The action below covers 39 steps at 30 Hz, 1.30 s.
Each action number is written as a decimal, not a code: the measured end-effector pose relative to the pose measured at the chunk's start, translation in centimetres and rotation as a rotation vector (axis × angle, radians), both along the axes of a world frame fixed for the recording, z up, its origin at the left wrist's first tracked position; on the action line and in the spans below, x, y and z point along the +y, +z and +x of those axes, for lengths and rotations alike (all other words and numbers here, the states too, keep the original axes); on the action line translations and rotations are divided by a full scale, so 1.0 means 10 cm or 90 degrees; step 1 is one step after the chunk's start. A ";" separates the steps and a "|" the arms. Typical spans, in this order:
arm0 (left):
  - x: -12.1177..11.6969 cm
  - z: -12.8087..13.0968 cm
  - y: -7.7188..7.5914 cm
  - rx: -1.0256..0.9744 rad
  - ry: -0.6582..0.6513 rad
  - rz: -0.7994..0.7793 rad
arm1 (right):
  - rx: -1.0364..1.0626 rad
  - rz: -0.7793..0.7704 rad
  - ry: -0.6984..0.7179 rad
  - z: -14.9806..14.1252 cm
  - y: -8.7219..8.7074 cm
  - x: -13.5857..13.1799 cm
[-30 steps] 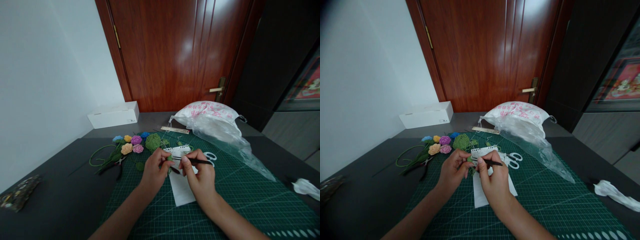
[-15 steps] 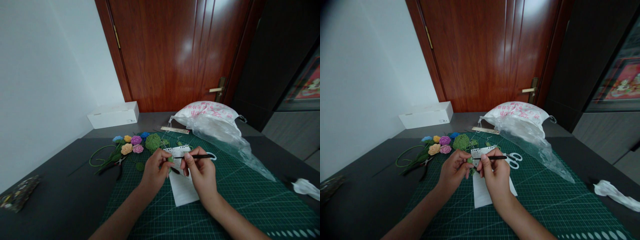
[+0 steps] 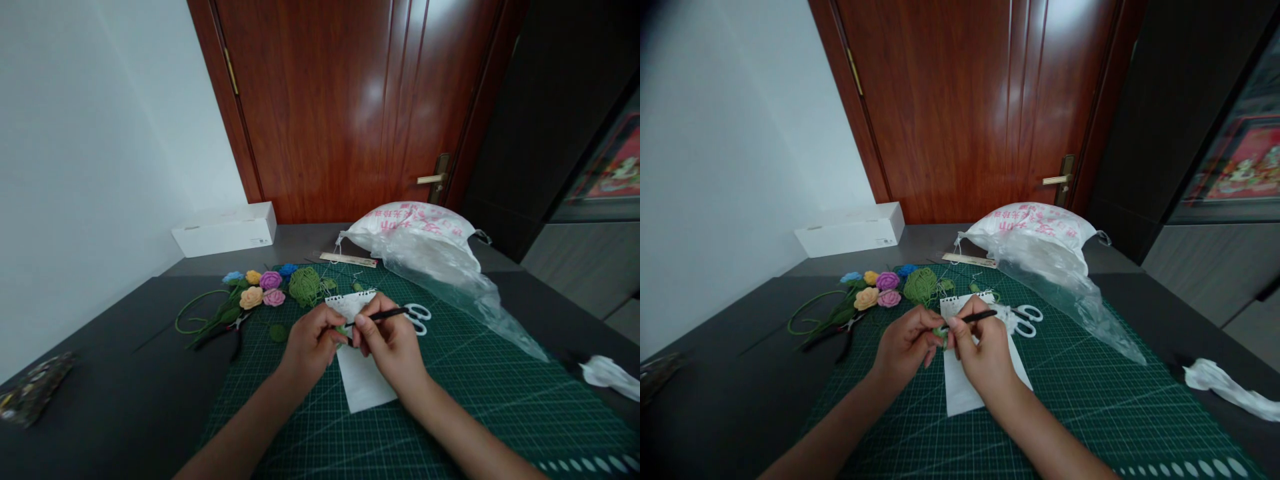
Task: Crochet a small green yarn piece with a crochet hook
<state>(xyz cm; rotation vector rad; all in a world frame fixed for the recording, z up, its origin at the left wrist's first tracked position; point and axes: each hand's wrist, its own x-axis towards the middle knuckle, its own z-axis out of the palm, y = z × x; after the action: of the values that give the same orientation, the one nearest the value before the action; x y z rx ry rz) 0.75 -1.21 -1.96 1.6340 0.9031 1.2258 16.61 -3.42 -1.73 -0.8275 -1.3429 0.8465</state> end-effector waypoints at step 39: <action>0.01 0.03 0.04 -0.027 -0.008 -0.047 | 0.026 0.016 -0.005 0.00 0.00 -0.01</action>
<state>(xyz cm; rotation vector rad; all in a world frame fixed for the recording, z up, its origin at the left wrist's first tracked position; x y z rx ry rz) 1.10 -1.12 -1.52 1.5471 0.8999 1.1999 16.64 -3.53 -1.71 -0.7908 -1.3110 0.8355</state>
